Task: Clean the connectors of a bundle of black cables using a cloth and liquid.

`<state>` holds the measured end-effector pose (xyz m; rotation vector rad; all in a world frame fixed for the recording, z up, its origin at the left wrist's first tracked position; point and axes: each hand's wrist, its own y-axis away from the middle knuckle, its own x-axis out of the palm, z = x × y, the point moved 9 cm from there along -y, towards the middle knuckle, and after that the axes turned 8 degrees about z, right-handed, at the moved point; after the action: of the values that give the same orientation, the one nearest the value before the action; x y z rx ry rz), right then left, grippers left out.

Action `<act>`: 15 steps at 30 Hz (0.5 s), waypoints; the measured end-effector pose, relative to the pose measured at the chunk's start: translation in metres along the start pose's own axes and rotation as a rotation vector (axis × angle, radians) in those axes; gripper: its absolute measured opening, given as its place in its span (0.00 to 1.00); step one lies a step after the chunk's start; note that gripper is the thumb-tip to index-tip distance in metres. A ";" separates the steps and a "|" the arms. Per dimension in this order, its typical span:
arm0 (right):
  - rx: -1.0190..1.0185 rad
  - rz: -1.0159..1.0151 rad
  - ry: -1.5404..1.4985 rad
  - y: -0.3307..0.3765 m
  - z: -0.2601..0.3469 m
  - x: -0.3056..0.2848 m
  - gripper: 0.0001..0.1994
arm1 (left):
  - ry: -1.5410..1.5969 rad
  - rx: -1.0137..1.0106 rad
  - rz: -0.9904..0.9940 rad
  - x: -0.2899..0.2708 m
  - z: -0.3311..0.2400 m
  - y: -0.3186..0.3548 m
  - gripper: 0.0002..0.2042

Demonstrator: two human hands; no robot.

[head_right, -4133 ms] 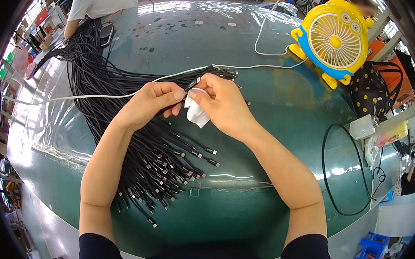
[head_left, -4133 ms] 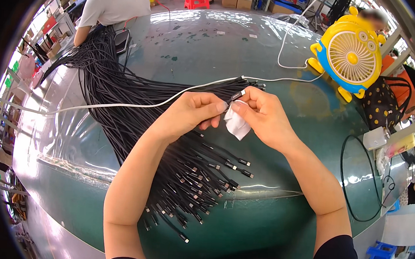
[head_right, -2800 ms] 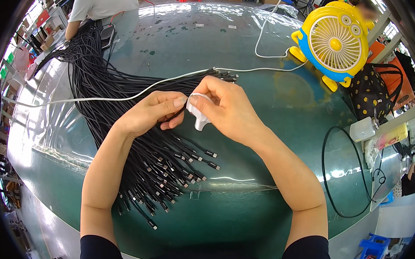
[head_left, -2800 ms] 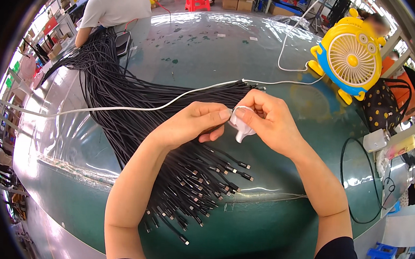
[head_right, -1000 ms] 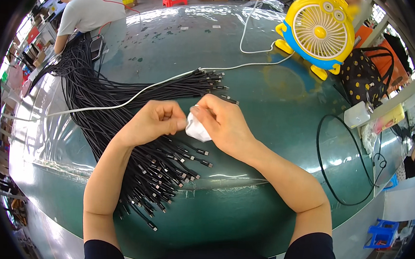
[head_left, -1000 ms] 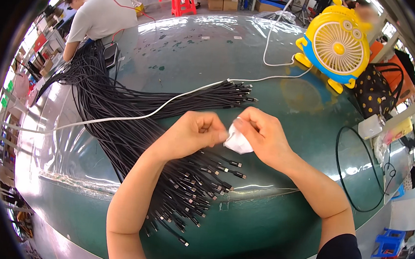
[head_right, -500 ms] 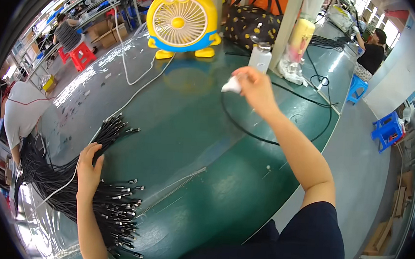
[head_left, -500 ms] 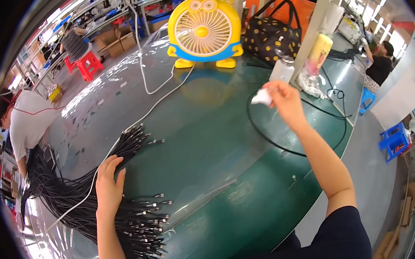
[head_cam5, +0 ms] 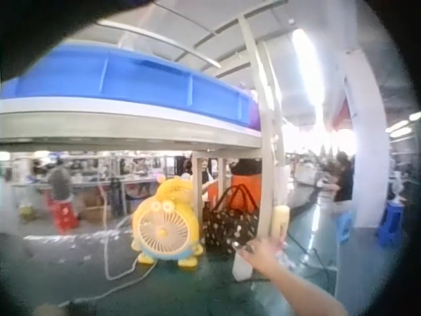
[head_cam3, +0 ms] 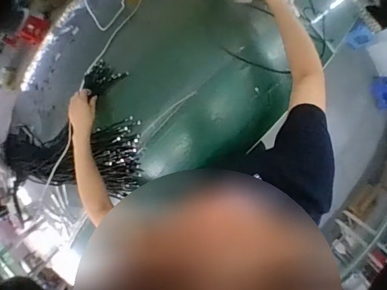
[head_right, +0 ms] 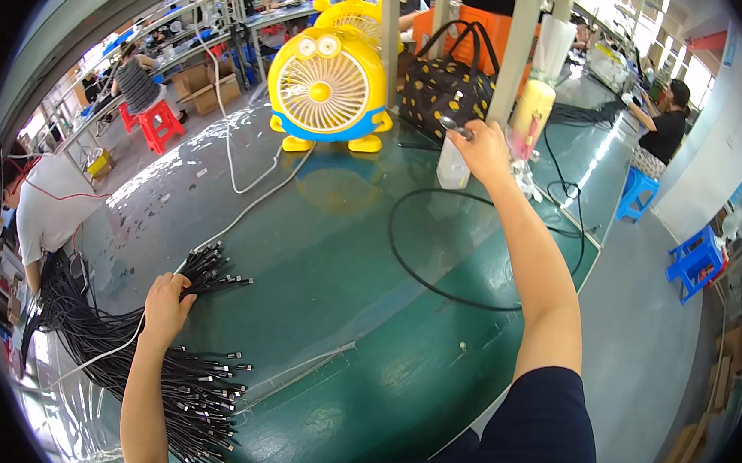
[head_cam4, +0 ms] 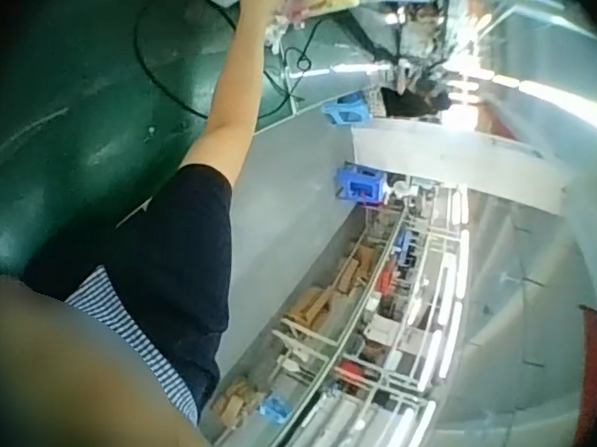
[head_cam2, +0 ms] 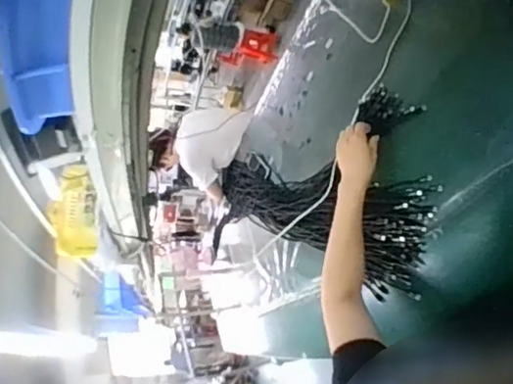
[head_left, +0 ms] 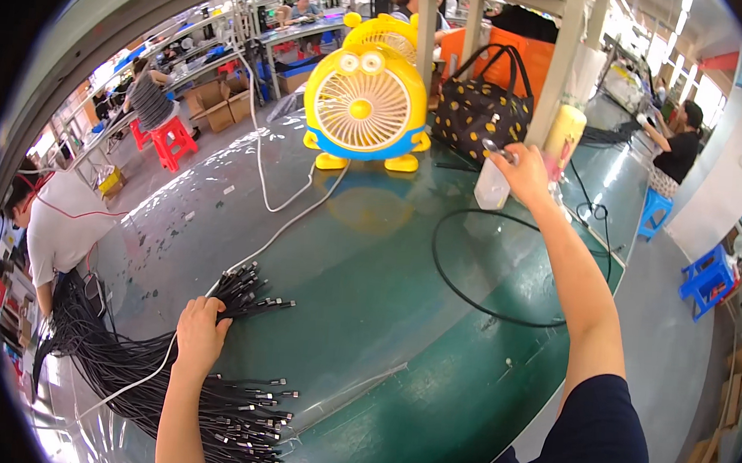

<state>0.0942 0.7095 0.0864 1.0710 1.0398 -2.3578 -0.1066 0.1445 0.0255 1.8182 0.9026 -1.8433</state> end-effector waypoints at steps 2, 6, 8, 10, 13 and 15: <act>-0.046 -0.029 -0.028 0.005 -0.002 0.002 0.24 | -0.017 0.027 -0.019 -0.001 -0.004 -0.002 0.12; -0.020 -0.045 -0.088 0.004 0.000 -0.002 0.25 | -0.059 0.077 0.018 -0.007 -0.013 -0.001 0.11; -0.017 -0.010 -0.041 0.004 0.005 0.000 0.24 | -0.079 0.069 0.060 -0.002 -0.012 -0.001 0.11; -0.062 -0.065 -0.034 0.005 0.007 -0.007 0.22 | -0.050 0.040 0.024 -0.001 -0.008 0.002 0.11; -0.193 -0.197 -0.032 0.009 0.006 -0.039 0.15 | 0.050 -0.007 -0.045 0.001 -0.002 0.003 0.11; -0.059 -0.055 -0.266 -0.006 -0.017 -0.045 0.13 | 0.117 -0.027 -0.076 0.000 -0.002 0.003 0.10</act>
<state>0.1291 0.7262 0.1160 0.6919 1.0425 -2.4132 -0.1032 0.1434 0.0250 1.9163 1.0464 -1.7755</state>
